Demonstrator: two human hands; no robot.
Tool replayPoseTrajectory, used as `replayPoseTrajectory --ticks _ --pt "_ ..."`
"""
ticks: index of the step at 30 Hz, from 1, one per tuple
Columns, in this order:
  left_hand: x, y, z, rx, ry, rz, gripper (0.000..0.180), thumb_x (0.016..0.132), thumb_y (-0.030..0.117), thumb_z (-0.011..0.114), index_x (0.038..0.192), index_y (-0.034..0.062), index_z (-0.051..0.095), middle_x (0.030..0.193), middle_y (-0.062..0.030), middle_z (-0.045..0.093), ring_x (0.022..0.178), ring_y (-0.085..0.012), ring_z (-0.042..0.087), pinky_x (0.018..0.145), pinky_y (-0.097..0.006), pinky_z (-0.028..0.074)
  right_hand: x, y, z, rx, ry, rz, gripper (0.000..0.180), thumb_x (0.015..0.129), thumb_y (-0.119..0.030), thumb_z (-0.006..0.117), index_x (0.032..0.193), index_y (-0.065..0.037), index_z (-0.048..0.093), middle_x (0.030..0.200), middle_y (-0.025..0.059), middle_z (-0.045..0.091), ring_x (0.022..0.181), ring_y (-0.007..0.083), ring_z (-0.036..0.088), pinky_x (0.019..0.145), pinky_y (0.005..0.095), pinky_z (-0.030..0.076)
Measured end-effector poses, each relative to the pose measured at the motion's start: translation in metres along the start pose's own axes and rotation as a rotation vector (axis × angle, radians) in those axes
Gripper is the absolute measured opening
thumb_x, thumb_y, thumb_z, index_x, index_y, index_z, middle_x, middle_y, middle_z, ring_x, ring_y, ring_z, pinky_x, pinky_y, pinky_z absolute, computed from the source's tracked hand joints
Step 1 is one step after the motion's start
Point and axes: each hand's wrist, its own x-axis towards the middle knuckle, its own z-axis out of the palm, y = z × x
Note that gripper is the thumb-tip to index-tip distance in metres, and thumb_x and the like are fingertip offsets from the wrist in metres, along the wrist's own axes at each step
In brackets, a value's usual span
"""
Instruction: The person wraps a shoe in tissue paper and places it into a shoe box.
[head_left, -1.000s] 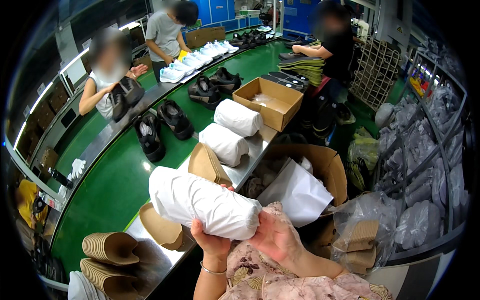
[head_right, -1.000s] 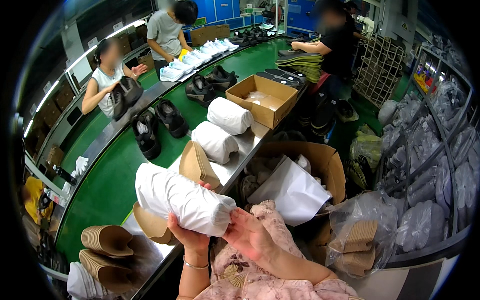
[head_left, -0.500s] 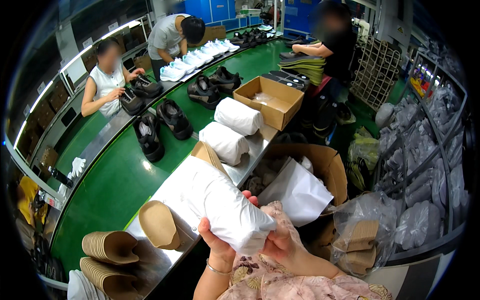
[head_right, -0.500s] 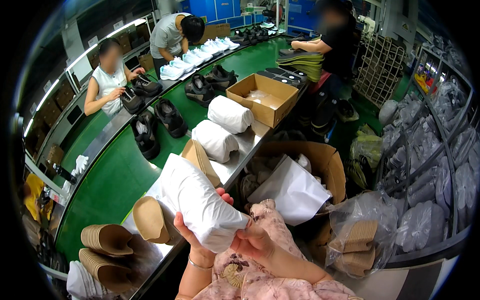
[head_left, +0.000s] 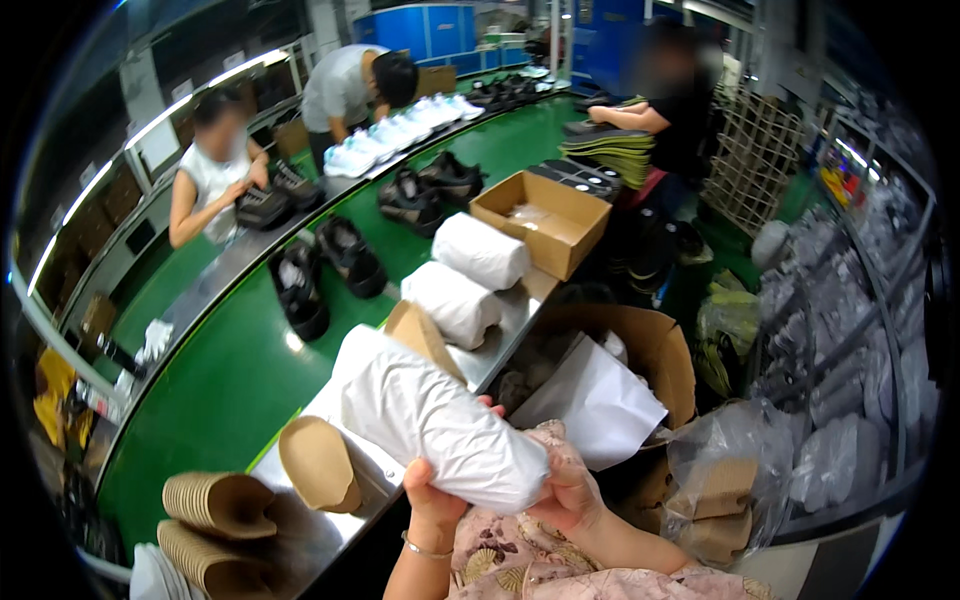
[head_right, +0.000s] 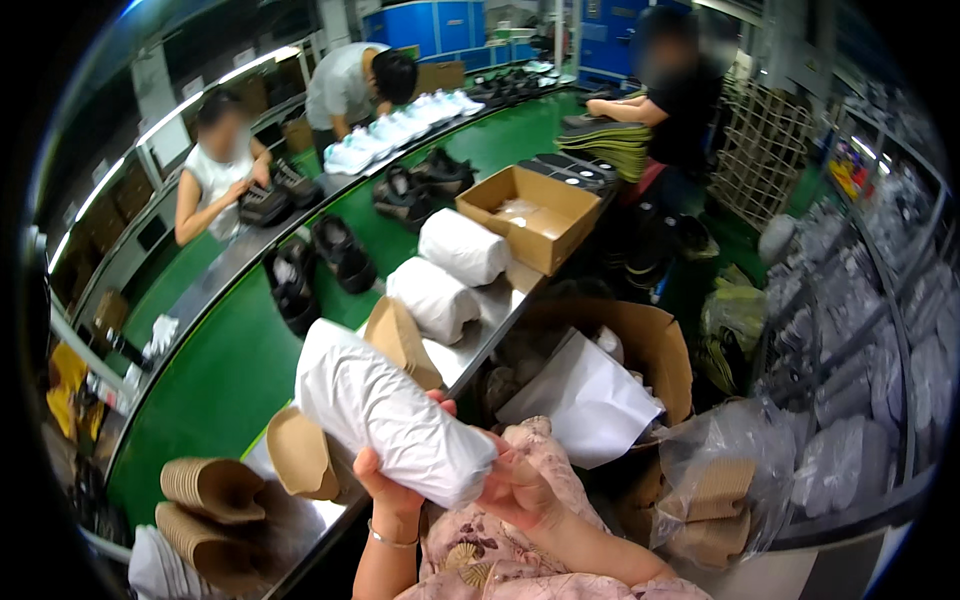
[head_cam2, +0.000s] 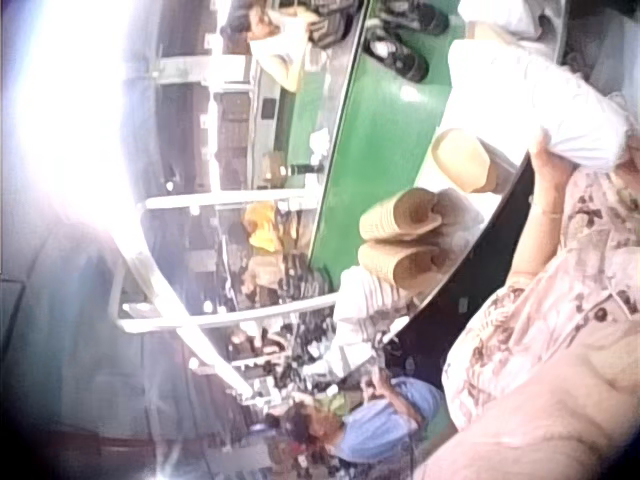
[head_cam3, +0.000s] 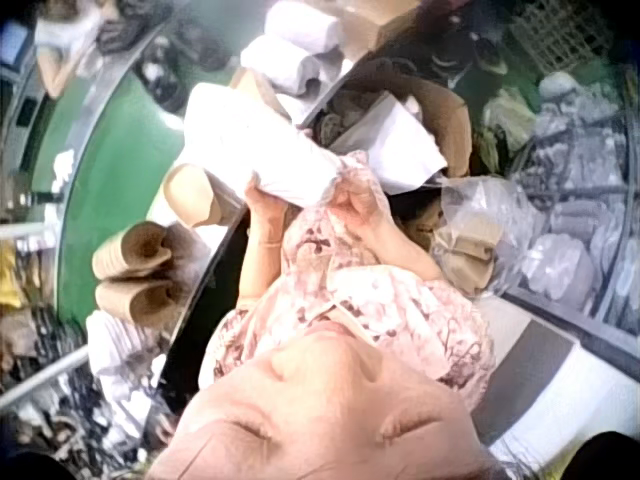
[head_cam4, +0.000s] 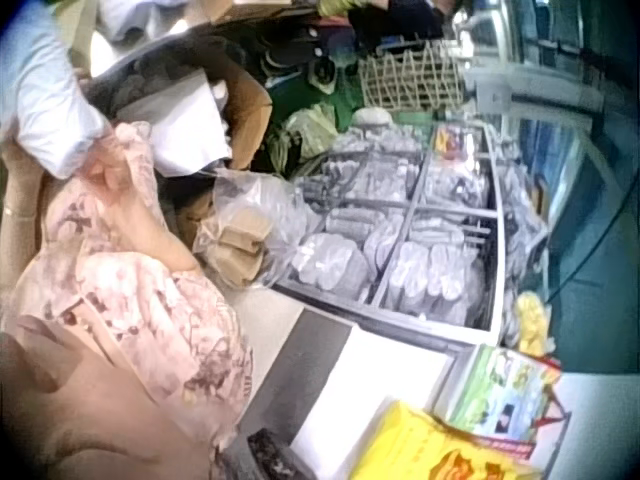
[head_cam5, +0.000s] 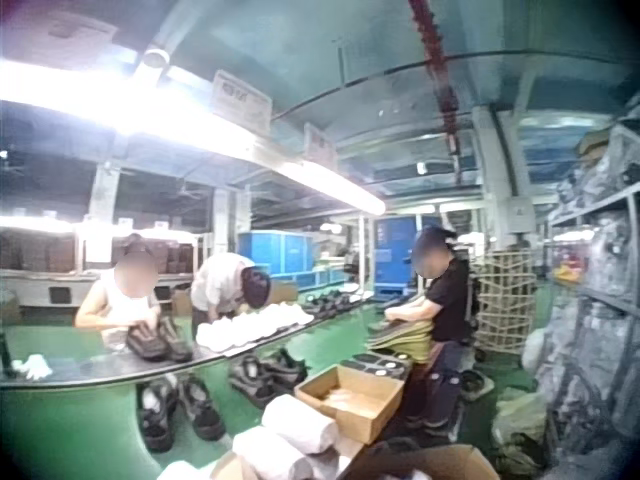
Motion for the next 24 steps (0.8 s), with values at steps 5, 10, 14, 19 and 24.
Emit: replayPoseTrajectory --ticks 5,10,14,19,24 --pt "0.0 -0.008 0.001 0.086 0.069 0.054 0.093 0.065 0.06 0.055 0.124 -0.0092 0.036 0.116 -0.0215 0.051 0.106 -0.0324 0.053 0.093 -0.041 0.042 -0.007 0.002 -0.019 0.102 0.048 0.104 0.057 0.079 -0.01 0.066 0.129 -0.002 0.04 0.121 0.0069 0.053 0.113 0.0186 0.049 0.1 0.0349 0.036" --pt "-0.002 -0.026 0.004 -0.077 0.073 -0.073 0.095 0.066 0.067 0.05 0.122 -0.0095 0.039 0.109 -0.0213 0.055 0.096 -0.0317 0.056 0.088 -0.04 0.045 -0.014 0.007 -0.028 0.214 -0.149 0.1 0.054 0.076 -0.005 0.066 0.125 -0.002 0.044 0.122 0.0085 0.053 0.115 0.0203 0.049 0.101 0.035 0.036" --pt "-0.004 -0.027 0.006 -0.106 0.108 -0.135 0.097 0.062 0.064 0.052 0.122 -0.0108 0.037 0.114 -0.0215 0.052 0.102 -0.0305 0.056 0.091 -0.04 0.044 -0.011 0.005 -0.029 0.203 -0.234 0.084 0.048 0.076 -0.007 0.065 0.121 0.0 0.048 0.118 0.0088 0.055 0.112 0.021 0.05 0.1 0.0351 0.036" --pt "0.001 -0.017 -0.011 0.146 0.203 0.059 0.085 0.07 0.056 0.052 0.126 -0.0052 0.035 0.117 -0.0192 0.051 0.107 -0.0315 0.052 0.093 -0.042 0.042 -0.004 -0.026 -0.017 -0.159 0.136 0.07 0.059 0.079 -0.025 0.066 0.125 -0.002 0.039 0.118 0.011 0.05 0.112 0.0201 0.049 0.096 0.036 0.038" --pt "0.001 -0.04 -0.031 0.101 0.34 -0.007 0.074 0.073 0.05 0.057 0.124 -0.0022 0.041 0.118 -0.0156 0.053 0.109 -0.0279 0.052 0.096 -0.04 0.04 -0.016 -0.033 -0.012 -1.145 0.233 -0.52 0.093 0.072 -0.041 0.072 0.136 -0.001 0.018 0.133 0.0182 0.036 0.12 0.0284 0.04 0.099 0.0407 0.033"
